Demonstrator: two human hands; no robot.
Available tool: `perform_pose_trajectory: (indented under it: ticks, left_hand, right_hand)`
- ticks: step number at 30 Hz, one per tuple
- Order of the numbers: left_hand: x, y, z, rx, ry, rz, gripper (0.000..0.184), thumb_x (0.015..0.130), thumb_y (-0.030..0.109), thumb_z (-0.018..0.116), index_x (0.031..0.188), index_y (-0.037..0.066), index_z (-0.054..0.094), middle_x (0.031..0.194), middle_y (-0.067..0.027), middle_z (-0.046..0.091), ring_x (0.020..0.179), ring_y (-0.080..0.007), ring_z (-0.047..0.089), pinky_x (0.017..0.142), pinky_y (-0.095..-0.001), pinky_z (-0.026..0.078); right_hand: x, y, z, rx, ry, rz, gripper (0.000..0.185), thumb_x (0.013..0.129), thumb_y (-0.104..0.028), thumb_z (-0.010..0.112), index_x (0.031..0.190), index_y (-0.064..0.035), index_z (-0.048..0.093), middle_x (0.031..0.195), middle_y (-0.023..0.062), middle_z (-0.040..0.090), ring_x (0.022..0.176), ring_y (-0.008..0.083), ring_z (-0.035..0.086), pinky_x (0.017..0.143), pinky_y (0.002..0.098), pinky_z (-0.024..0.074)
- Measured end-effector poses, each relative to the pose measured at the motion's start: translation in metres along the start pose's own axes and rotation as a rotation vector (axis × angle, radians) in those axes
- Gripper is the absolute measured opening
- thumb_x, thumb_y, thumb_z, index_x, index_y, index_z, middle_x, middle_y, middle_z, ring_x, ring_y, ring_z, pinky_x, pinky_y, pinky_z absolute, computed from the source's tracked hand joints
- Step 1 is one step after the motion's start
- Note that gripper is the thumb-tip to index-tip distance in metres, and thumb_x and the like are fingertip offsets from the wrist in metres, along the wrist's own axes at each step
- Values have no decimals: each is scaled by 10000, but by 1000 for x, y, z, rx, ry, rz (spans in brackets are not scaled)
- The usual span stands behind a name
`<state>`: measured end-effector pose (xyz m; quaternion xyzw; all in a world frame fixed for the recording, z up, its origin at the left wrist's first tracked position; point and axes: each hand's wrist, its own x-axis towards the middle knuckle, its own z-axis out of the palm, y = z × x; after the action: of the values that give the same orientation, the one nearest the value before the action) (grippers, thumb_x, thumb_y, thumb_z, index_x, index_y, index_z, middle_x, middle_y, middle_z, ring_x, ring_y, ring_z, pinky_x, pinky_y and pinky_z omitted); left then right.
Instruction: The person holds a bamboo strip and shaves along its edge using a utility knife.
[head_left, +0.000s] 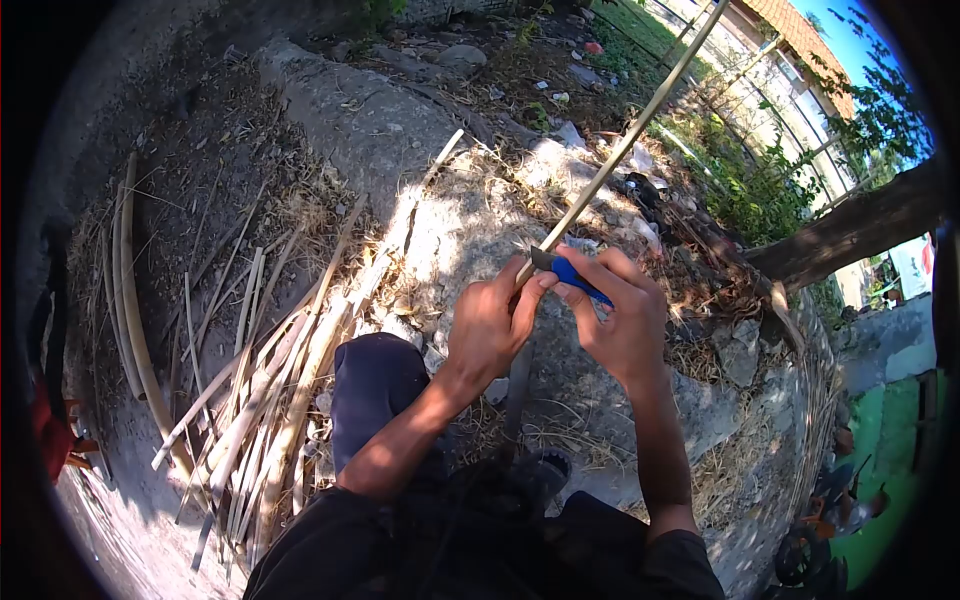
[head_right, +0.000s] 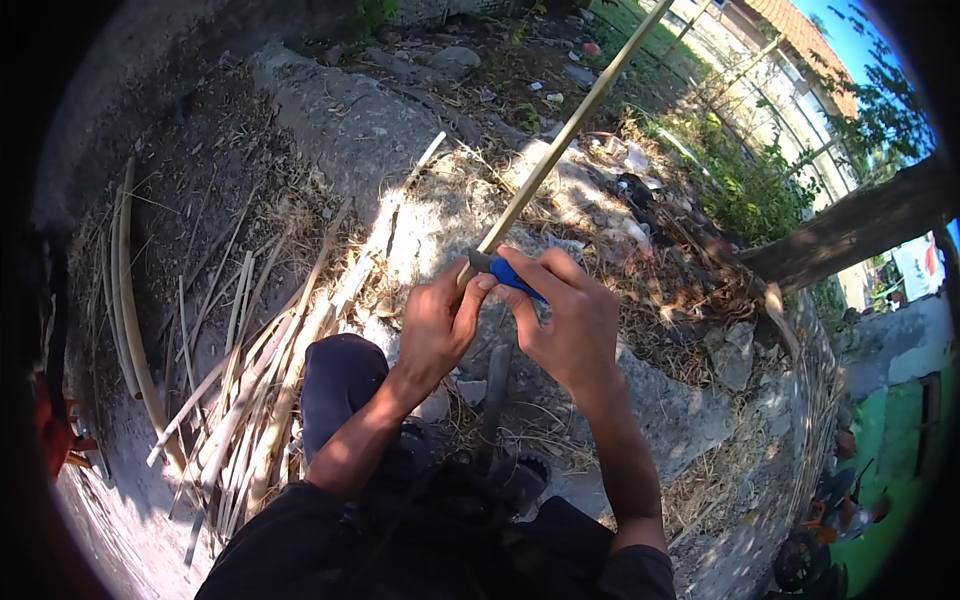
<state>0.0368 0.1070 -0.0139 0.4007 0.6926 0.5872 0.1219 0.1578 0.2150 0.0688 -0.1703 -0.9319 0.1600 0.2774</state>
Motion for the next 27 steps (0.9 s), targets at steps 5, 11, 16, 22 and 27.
perform_pose_trajectory:
  ticks: [5,11,16,22,27]
  left_hand:
    - [3,7,-3,42,-2,-94,315,1037,331,646,1045,17,664,576,-154,608,500,-359,630,491,-456,443]
    - [1,9,-3,-47,7,-40,254,1072,277,572,1024,30,608,586,-152,566,539,-378,612,529,-479,424]
    - [2,-2,1,-78,31,28,164,1101,175,474,1043,34,535,622,-167,527,566,-380,577,553,-488,399]
    - [0,-5,8,-354,-58,27,236,1132,216,438,1052,19,540,733,-23,526,642,-98,479,579,-312,400]
    - [2,-2,5,-417,-66,-64,197,1110,181,483,1063,-1,544,680,-83,537,597,-170,504,585,-366,424]
  right_hand:
    - [-1,0,6,-27,72,-6,354,892,-185,783,1243,-155,753,857,56,635,686,266,645,619,382,511]
    - [11,16,-1,-41,284,-8,339,940,-196,767,1266,-108,743,821,58,596,658,204,583,594,365,469]
    - [9,17,-9,77,146,-64,391,933,-195,781,1313,-125,721,825,54,597,659,178,545,566,342,445]
    - [4,26,-3,60,9,-97,294,929,-270,773,1162,-95,736,870,94,640,704,284,662,619,384,518]
    - [5,33,-5,85,-12,-94,276,907,-258,794,1123,-91,756,859,91,644,714,276,671,618,383,527]
